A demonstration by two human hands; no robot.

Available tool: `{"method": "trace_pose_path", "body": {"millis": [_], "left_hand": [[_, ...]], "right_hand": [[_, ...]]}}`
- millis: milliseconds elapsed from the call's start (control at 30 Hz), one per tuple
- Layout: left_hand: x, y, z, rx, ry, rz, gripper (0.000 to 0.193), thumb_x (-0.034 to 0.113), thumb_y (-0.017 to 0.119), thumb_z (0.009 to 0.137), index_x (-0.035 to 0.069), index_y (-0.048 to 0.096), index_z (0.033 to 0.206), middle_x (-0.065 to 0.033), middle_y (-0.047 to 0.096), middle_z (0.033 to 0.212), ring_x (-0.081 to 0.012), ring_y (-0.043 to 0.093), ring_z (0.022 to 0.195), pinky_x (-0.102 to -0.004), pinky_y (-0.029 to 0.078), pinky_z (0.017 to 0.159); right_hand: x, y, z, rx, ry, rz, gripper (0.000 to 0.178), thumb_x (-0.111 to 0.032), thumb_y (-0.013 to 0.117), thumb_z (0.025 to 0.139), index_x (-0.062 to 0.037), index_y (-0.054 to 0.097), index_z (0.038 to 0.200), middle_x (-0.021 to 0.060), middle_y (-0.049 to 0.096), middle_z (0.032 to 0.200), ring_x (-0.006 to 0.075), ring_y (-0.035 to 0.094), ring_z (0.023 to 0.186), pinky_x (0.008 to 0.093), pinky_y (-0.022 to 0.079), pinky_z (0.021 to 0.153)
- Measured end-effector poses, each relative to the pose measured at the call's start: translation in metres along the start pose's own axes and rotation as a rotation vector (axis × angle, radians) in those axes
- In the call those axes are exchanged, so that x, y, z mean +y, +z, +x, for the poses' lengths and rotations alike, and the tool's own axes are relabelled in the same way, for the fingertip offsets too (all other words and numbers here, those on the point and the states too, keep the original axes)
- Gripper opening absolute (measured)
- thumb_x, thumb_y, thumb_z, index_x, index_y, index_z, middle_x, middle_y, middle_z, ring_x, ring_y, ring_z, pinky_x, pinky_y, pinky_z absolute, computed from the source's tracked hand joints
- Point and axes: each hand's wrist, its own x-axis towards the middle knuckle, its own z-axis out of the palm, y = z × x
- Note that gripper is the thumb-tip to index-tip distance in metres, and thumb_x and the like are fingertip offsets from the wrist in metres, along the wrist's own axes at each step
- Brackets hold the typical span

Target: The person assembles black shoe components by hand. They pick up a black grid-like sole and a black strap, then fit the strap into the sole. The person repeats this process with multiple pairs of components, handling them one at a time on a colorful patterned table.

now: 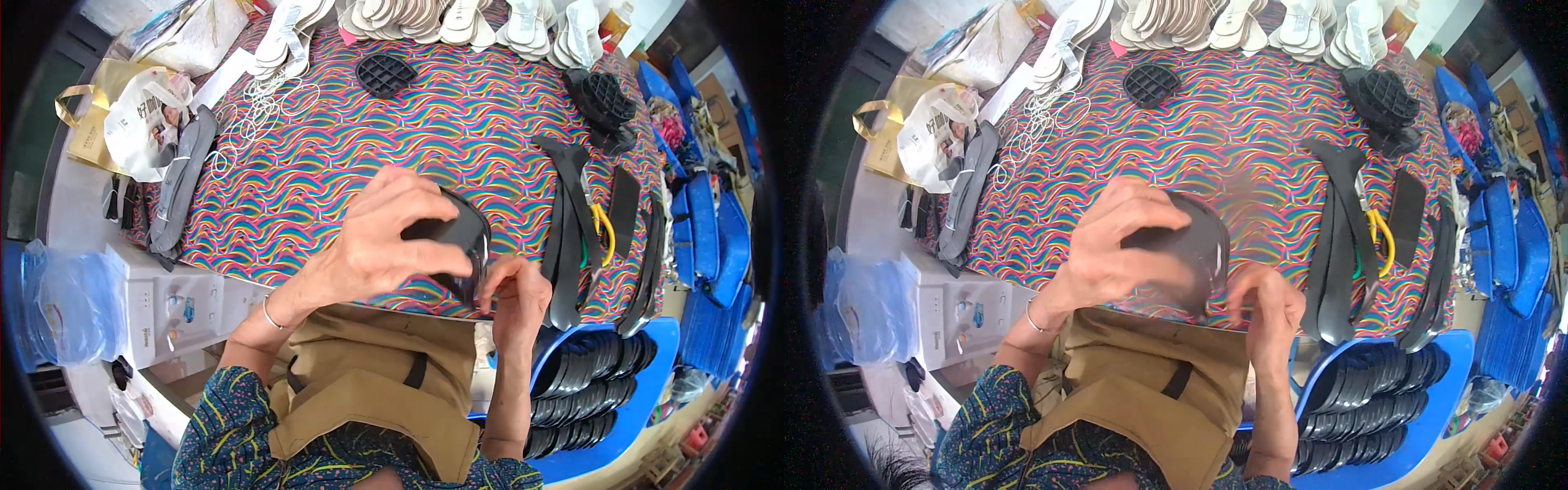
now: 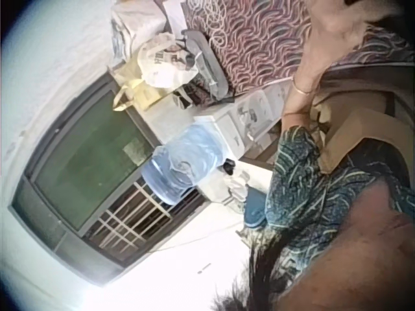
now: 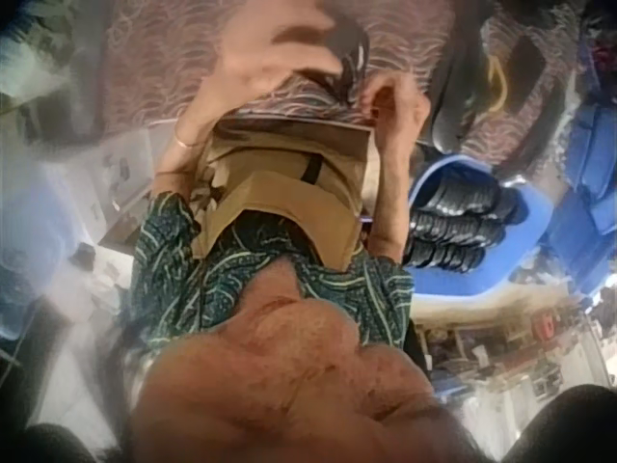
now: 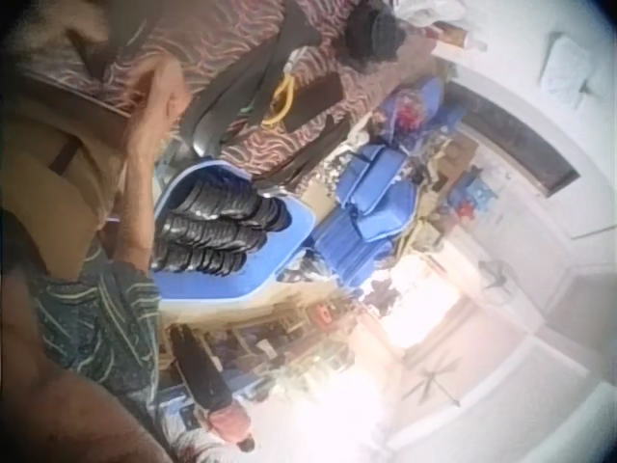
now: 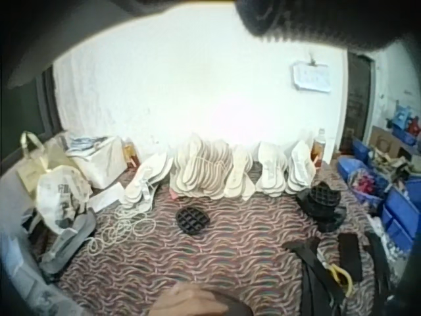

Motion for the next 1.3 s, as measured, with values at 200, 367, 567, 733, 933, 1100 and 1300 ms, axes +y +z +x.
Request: {"method": "trace_pose_path", "body": {"millis": [200, 367, 567, 733, 933, 1100, 1300], "left_hand": [[0.012, 0.012, 0.003, -0.071, 0.153, -0.073, 0.027, 0.023, 0.071, 0.062, 0.027, 0.076, 0.088, -0.0116, 0.064, 0.105, -0.0289, 0.060, 0.096, -0.0462, 0.046, 0.085], [0.009, 0.007, 0.005, -0.025, 0.148, 0.021, 0.037, 0.018, 0.081, 0.062, 0.024, 0.075, 0.098, -0.0126, 0.062, 0.112, -0.0308, 0.060, 0.104, -0.0499, 0.044, 0.094], [0.007, 0.024, 0.003, 0.263, -0.458, -0.057, 0.051, 0.007, 0.079, 0.069, 0.003, 0.065, 0.118, -0.0112, 0.062, 0.118, -0.0259, 0.061, 0.109, -0.0365, 0.048, 0.095], [0.007, 0.048, -0.021, 0.401, -0.968, -0.845, 0.022, 0.010, 0.063, 0.092, -0.002, 0.064, 0.111, -0.0052, 0.066, 0.094, -0.0129, 0.062, 0.092, -0.0293, 0.049, 0.086], [0.030, 0.073, -0.018, 0.633, -1.123, -1.197, 0.041, 0.034, 0.044, 0.105, 0.000, 0.064, 0.092, 0.0051, 0.056, 0.083, -0.0031, 0.046, 0.079, -0.0231, 0.041, 0.071], [0.021, 0.074, -0.031, 0.490, -1.016, -0.631, 0.037, 0.031, 0.046, 0.104, 0.000, 0.060, 0.089, 0.0058, 0.047, 0.074, -0.0036, 0.041, 0.070, -0.0258, 0.038, 0.061], [-0.003, 0.038, -0.012, 0.442, -1.066, -1.075, 0.044, 0.036, 0.044, 0.104, -0.003, 0.063, 0.096, 0.0015, 0.057, 0.078, -0.0071, 0.049, 0.071, -0.0289, 0.043, 0.063]], "right_hand": [[-0.025, 0.022, 0.018, 0.132, 0.418, 0.134, 0.048, -0.042, 0.042, 0.102, 0.0001, 0.063, 0.113, 0.0092, 0.067, 0.105, 0.0173, 0.063, 0.094, 0.0317, 0.049, 0.084], [-0.022, 0.022, 0.022, 0.040, 0.303, 0.326, 0.039, -0.034, 0.049, 0.100, -0.0018, 0.058, 0.120, 0.0094, 0.067, 0.109, 0.0198, 0.064, 0.102, 0.0365, 0.049, 0.094], [0.003, 0.030, 0.010, 0.238, -0.002, 0.311, 0.045, -0.034, 0.046, 0.100, 0.0026, 0.054, 0.125, 0.0142, 0.062, 0.121, 0.0225, 0.062, 0.108, 0.0381, 0.047, 0.096], [0.008, 0.037, 0.019, 0.388, -0.156, 0.257, 0.050, -0.039, 0.046, 0.099, 0.0048, 0.055, 0.122, 0.0146, 0.063, 0.116, 0.0228, 0.063, 0.103, 0.0379, 0.050, 0.089], [0.022, 0.049, 0.029, 0.509, -0.166, 0.131, 0.050, -0.041, 0.047, 0.099, 0.0031, 0.054, 0.123, 0.0123, 0.063, 0.116, 0.0218, 0.063, 0.103, 0.0367, 0.049, 0.091], [0.035, 0.060, 0.029, 0.552, -0.184, 0.054, 0.049, -0.042, 0.044, 0.101, 0.0033, 0.056, 0.117, 0.0119, 0.063, 0.110, 0.0215, 0.063, 0.100, 0.0363, 0.051, 0.087], [0.037, 0.051, 0.029, 0.409, -0.141, 0.041, 0.053, -0.044, 0.044, 0.099, 0.0041, 0.055, 0.119, 0.0118, 0.062, 0.108, 0.0212, 0.063, 0.096, 0.0361, 0.050, 0.084]]}}
